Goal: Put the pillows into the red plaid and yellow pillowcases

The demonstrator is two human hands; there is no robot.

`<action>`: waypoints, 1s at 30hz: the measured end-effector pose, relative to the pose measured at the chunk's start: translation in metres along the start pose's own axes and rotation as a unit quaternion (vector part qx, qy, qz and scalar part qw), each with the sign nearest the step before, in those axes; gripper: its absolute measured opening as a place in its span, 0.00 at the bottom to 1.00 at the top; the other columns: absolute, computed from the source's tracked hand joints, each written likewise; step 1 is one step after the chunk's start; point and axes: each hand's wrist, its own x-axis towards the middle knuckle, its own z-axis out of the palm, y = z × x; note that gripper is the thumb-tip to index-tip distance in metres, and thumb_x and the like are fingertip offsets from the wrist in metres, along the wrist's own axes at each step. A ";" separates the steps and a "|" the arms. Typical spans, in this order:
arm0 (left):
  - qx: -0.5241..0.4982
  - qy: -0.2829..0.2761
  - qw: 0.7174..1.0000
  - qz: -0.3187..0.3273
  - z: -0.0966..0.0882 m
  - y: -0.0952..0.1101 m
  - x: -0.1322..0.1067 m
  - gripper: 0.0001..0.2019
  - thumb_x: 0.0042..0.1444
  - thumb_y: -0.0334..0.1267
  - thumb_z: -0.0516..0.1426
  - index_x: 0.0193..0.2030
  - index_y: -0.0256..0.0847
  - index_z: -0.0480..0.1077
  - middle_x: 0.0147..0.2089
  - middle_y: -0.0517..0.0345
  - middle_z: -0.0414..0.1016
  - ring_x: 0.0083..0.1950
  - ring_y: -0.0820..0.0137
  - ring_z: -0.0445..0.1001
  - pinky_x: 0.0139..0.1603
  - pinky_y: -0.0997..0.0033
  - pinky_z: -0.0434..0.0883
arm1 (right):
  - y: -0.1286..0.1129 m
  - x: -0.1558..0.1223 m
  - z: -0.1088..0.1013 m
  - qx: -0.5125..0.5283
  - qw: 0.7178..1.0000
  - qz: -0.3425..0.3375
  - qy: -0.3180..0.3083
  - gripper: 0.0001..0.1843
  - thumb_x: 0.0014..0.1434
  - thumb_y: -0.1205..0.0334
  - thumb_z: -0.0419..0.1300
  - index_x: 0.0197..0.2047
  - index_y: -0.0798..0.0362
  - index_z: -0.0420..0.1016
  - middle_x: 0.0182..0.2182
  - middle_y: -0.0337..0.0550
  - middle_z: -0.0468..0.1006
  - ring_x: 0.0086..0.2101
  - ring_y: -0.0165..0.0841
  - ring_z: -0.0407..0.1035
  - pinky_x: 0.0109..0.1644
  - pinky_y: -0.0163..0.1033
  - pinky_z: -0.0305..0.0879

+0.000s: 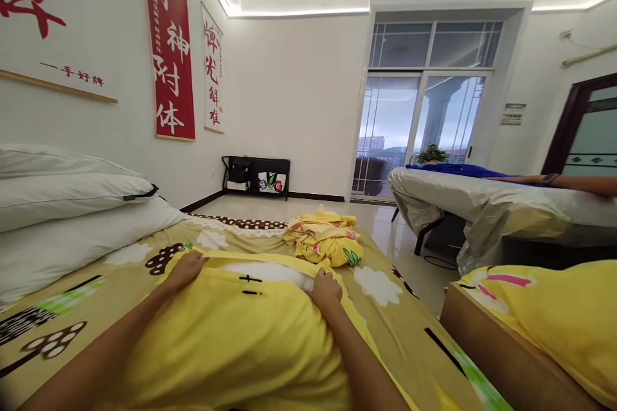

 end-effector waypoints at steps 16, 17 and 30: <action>-0.281 0.238 0.919 0.141 -0.079 0.069 -0.090 0.17 0.49 0.50 0.46 0.17 0.42 0.51 0.18 0.64 0.50 0.23 0.74 0.53 0.24 0.74 0.53 | 0.032 -0.059 -0.054 -0.063 0.989 -0.004 0.130 0.12 0.58 0.65 0.53 0.42 0.57 0.75 0.35 0.54 0.79 0.37 0.42 0.75 0.36 0.40 0.66; -0.290 0.255 0.910 0.149 -0.079 0.068 -0.094 0.18 0.49 0.50 0.47 0.17 0.41 0.52 0.18 0.63 0.51 0.23 0.74 0.53 0.24 0.74 0.53 | 0.033 -0.057 -0.071 -0.068 0.987 -0.004 0.146 0.12 0.59 0.66 0.52 0.40 0.57 0.76 0.34 0.55 0.79 0.37 0.42 0.75 0.37 0.40 0.65; -0.249 0.250 0.924 0.147 -0.033 0.029 -0.064 0.16 0.48 0.49 0.47 0.17 0.41 0.57 0.17 0.63 0.58 0.24 0.72 0.58 0.26 0.74 0.56 | 0.042 -0.044 -0.221 -0.100 0.963 -0.011 0.249 0.15 0.57 0.66 0.51 0.43 0.59 0.77 0.39 0.60 0.78 0.40 0.43 0.73 0.39 0.39 0.63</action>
